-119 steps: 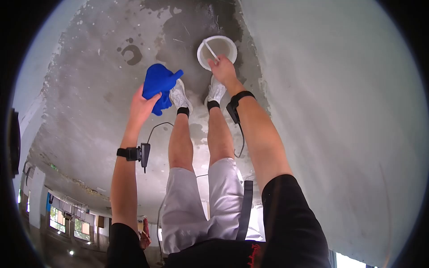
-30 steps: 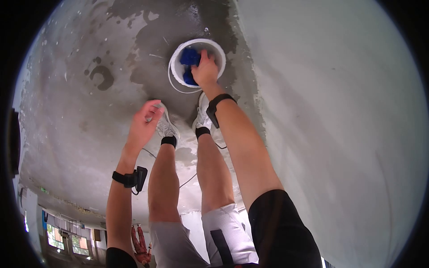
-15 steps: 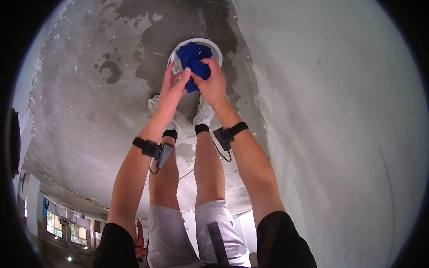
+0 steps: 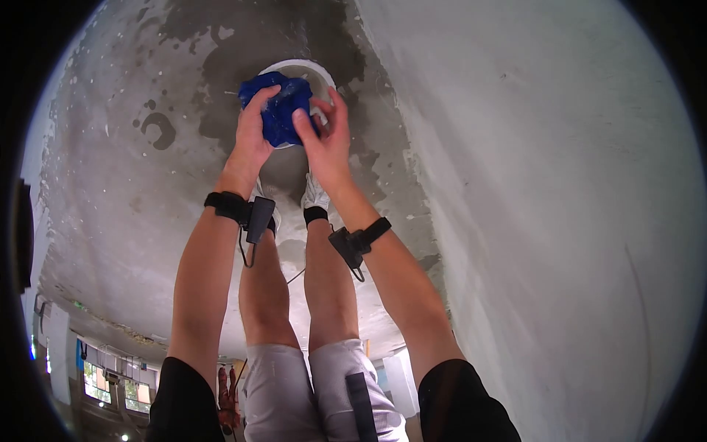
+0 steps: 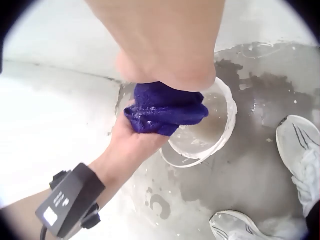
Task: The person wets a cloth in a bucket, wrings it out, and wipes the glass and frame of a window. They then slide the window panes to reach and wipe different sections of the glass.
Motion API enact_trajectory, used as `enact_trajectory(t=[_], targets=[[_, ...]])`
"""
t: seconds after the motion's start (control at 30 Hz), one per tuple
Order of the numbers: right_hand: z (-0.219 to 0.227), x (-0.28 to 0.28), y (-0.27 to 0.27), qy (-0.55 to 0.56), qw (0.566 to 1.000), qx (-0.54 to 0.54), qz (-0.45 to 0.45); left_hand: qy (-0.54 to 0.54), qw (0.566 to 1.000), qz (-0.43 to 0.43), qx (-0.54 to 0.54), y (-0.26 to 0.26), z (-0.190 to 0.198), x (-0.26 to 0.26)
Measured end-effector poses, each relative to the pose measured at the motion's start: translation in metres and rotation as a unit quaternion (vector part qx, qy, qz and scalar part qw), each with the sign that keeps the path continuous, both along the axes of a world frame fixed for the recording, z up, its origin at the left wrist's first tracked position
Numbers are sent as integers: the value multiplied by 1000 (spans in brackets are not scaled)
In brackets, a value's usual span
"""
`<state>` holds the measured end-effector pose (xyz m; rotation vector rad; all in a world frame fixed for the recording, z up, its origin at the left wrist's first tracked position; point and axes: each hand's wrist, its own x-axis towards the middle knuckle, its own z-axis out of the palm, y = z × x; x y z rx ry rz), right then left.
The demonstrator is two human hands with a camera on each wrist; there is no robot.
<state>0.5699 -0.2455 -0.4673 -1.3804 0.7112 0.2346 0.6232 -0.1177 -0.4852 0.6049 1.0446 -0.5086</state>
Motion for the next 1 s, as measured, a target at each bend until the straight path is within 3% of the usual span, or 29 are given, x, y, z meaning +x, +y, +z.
enact_trajectory(t=[0.07,0.13,0.17,0.2,0.27,0.4,0.43,0.5,0.53,0.57,0.6,0.67,0.7,0.73,0.8,0.93,1.0], targets=[[-16,0,-6,4,999,-47,-19,-12,998,-20,51,-2,-2,-2],[-25,4,-19,138,977,162,-18,-18,997,-32,62,-1,-14,-8],[-28,7,-21,126,946,296,-35,-23,996,-43,72,0,-16,-8],[-28,9,-24,127,945,298,-36,-21,996,-43,74,1,-17,-9],[-29,13,-34,209,861,463,-39,-58,996,-49,46,-3,-17,-11],[-27,16,-39,240,823,515,1,-65,995,-63,31,-6,-16,-11],[-26,18,-39,241,822,515,0,-97,990,-83,65,-6,-15,-11],[-25,20,-39,231,834,492,94,-126,982,-103,97,-4,-15,-13],[-24,21,-40,231,835,491,93,-224,935,-199,191,-1,-13,-13],[-22,24,-40,233,854,433,169,-316,859,-288,281,3,-13,-13],[-19,27,-40,235,865,372,243,-317,859,-289,280,6,-13,-15],[-14,33,-38,250,856,343,294,-374,784,-391,305,20,-10,-19],[-7,38,-34,217,863,282,359,-275,863,-391,162,33,-3,-15],[-1,42,-32,180,861,219,422,-275,863,-391,163,39,0,-11],[4,43,-27,205,860,197,424,-265,898,-345,70,42,4,-7],[6,48,-14,190,852,220,435,-296,837,-422,184,28,30,7],[-6,40,-10,135,877,200,416,-285,836,-423,204,17,36,8]])
